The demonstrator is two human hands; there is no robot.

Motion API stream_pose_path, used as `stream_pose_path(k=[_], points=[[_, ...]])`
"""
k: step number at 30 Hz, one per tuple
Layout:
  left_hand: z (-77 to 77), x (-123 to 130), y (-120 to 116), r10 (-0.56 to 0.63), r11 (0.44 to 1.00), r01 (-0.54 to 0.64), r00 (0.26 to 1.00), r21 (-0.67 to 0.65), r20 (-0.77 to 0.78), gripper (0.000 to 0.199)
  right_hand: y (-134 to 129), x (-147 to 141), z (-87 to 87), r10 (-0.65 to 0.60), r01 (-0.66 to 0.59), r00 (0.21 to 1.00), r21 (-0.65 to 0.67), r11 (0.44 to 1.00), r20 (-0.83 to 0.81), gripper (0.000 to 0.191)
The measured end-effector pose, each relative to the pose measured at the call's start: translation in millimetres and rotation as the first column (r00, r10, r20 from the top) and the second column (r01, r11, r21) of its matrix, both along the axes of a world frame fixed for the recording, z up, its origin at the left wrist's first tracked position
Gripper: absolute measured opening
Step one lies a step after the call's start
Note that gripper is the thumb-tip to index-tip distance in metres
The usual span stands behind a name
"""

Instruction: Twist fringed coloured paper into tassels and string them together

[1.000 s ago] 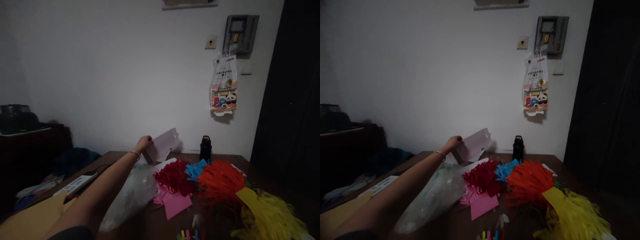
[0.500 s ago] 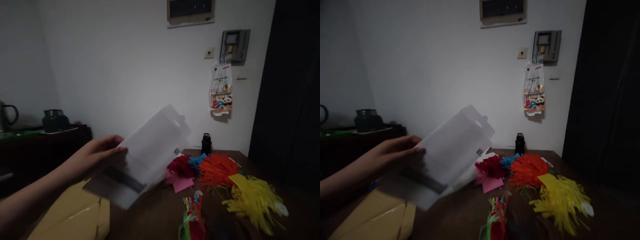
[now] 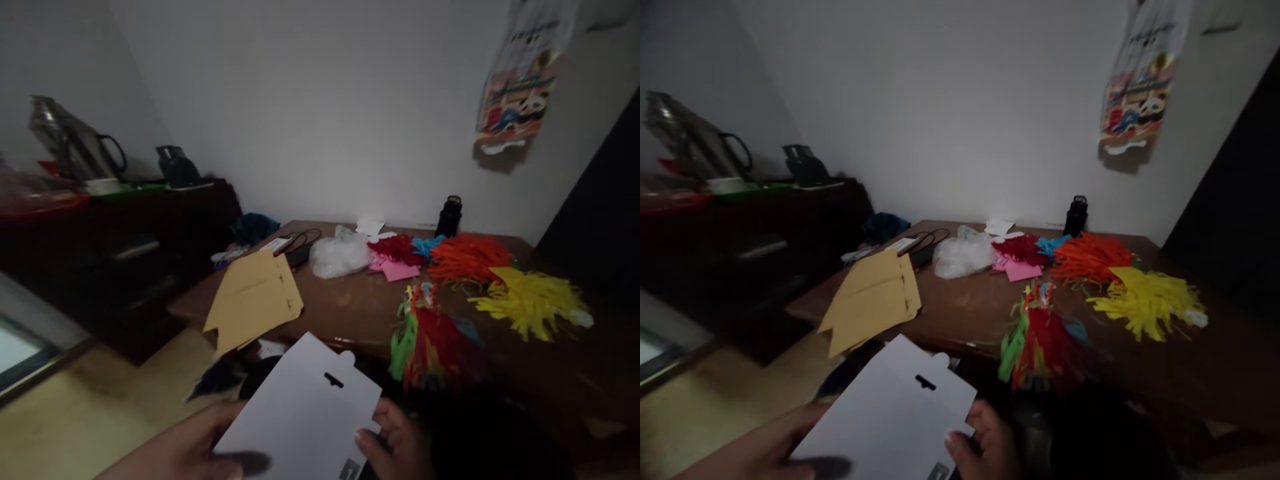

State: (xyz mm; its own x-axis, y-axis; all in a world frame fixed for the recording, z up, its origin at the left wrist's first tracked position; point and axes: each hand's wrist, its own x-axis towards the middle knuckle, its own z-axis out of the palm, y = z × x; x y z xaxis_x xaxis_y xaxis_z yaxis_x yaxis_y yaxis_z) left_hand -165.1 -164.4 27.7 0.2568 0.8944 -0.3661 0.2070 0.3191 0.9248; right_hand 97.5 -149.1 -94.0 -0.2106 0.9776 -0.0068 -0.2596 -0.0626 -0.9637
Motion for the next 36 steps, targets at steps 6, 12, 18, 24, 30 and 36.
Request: stream_pose_path(k=[6,12,18,24,30,36], points=[[-63.2,21.1,29.5,-0.005,0.935,0.120,0.945,-0.334,0.327,0.042,-27.5,8.8,-51.3,-0.309,0.255,0.916,0.224,0.941,0.257,0.042],[-108.0,42.4,51.8,0.050,0.877,0.145,0.920,-0.458,0.388,0.039,-18.6,23.0,-35.2,-0.588,-0.092,0.627,0.797,0.596,0.512,0.017],[-116.8,55.8,52.5,0.084,0.832,0.176,0.897,-0.525,0.433,0.041,-10.3,2.7,-39.3,-0.512,-0.037,0.658,0.703,0.710,0.551,0.010],[-122.0,52.9,43.4,0.140,0.812,0.142,0.894,-0.566,0.425,0.041,-13.7,3.9,-46.7,-0.413,-0.044,0.717,0.628,0.777,0.561,0.014],[-121.0,49.4,43.4,0.164,0.809,0.087,0.917,-0.582,0.365,0.035,-12.9,-2.9,-50.3,-0.455,-0.007,0.698,0.640,0.769,0.554,0.018],[-83.4,32.3,40.5,0.218,0.804,-0.088,0.964,-0.588,0.154,0.028,-10.7,9.3,-60.5,-0.428,0.011,0.693,0.586,0.810,0.580,0.016]])
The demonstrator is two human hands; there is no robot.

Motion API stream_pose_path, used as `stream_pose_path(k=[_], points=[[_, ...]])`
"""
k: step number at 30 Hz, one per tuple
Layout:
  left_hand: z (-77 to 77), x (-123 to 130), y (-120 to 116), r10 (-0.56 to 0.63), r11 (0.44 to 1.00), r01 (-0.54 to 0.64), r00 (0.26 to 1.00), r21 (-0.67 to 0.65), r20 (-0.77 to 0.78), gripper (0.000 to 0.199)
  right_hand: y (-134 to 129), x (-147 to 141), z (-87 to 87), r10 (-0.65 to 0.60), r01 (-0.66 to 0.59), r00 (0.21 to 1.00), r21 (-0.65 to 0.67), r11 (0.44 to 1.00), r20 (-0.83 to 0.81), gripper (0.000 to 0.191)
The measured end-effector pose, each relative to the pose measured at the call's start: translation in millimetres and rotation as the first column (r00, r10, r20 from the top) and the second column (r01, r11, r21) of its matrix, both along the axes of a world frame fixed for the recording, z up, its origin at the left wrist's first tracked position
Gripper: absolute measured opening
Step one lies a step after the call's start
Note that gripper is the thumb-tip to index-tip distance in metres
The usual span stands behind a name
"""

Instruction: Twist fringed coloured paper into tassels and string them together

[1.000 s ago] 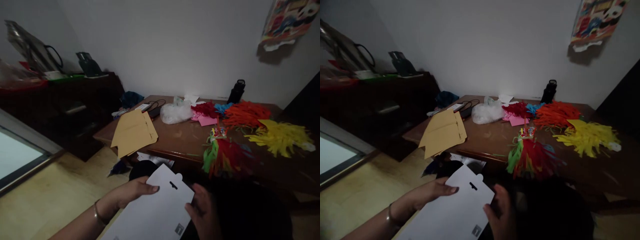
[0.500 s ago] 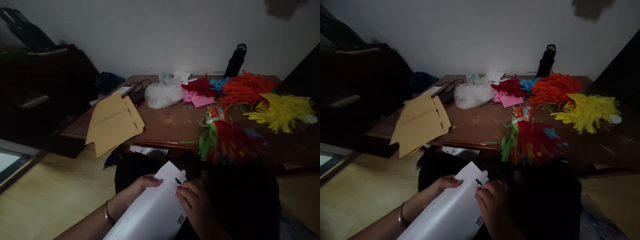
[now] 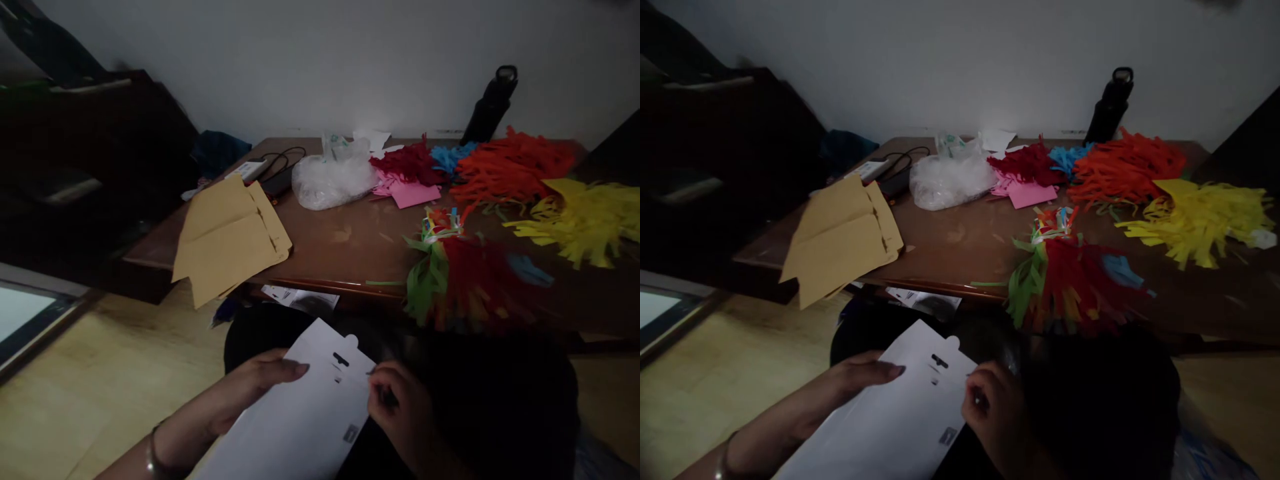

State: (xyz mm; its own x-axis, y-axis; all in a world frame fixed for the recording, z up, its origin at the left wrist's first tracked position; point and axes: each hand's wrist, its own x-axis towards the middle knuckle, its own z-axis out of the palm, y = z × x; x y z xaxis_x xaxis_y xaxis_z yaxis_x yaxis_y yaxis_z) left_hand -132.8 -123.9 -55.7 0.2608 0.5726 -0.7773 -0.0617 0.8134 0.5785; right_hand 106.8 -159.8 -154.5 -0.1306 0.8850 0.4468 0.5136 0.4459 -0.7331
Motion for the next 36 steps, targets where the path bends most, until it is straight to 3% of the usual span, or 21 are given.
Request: stream_pose_path(k=[3,7,10,13,16,19,21,25,31,36], points=[[11.5,-14.0,-1.8,0.042,0.999,-0.043,0.998,-0.015,-0.056,0.028,5.3,5.3,-20.8,-0.007,0.008,1.000,-0.073,0.997,0.027,0.016],[15.9,-24.5,-4.7,0.067,0.998,-0.067,0.991,-0.001,-0.112,0.030,14.6,4.2,-57.5,0.050,-0.040,0.995,-0.116,0.992,0.085,0.023],[19.1,-25.9,-5.9,0.056,0.998,-0.053,0.991,0.023,-0.120,0.031,17.0,6.8,-66.6,0.069,-0.058,0.991,-0.099,0.993,0.117,0.025],[24.3,-24.6,-6.5,0.039,0.998,-0.033,0.993,0.058,-0.110,0.034,10.2,12.7,-47.7,0.032,-0.026,0.992,-0.053,0.998,0.121,0.022],[28.4,-19.4,-6.8,-0.007,0.996,0.014,0.997,0.090,-0.080,0.034,-0.1,9.6,-8.4,0.065,-0.063,0.993,-0.018,0.998,0.095,0.020],[29.0,-9.5,-7.1,-0.051,0.994,0.053,0.998,0.093,-0.033,0.033,-1.1,-5.7,30.2,0.131,-0.127,0.990,-0.080,0.989,0.044,0.019],[28.0,-2.8,-7.6,-0.058,0.993,0.057,0.998,0.098,0.003,0.031,4.6,-15.7,45.0,0.173,-0.178,0.980,0.047,0.983,0.097,0.020],[25.8,4.9,-9.6,-0.067,0.992,0.061,0.996,0.111,0.057,0.031,14.6,-21.6,45.0,0.177,-0.262,0.947,0.327,0.908,0.268,0.021],[23.9,10.5,-13.0,-0.054,0.992,0.051,0.998,0.117,0.028,0.031,9.5,-18.8,26.5,0.096,-0.225,0.935,0.362,0.905,0.342,0.025],[19.2,15.5,-13.4,-0.017,0.998,0.015,0.999,0.056,0.033,0.032,7.5,-18.8,25.1,0.098,-0.218,0.942,0.360,0.907,0.322,0.026]])
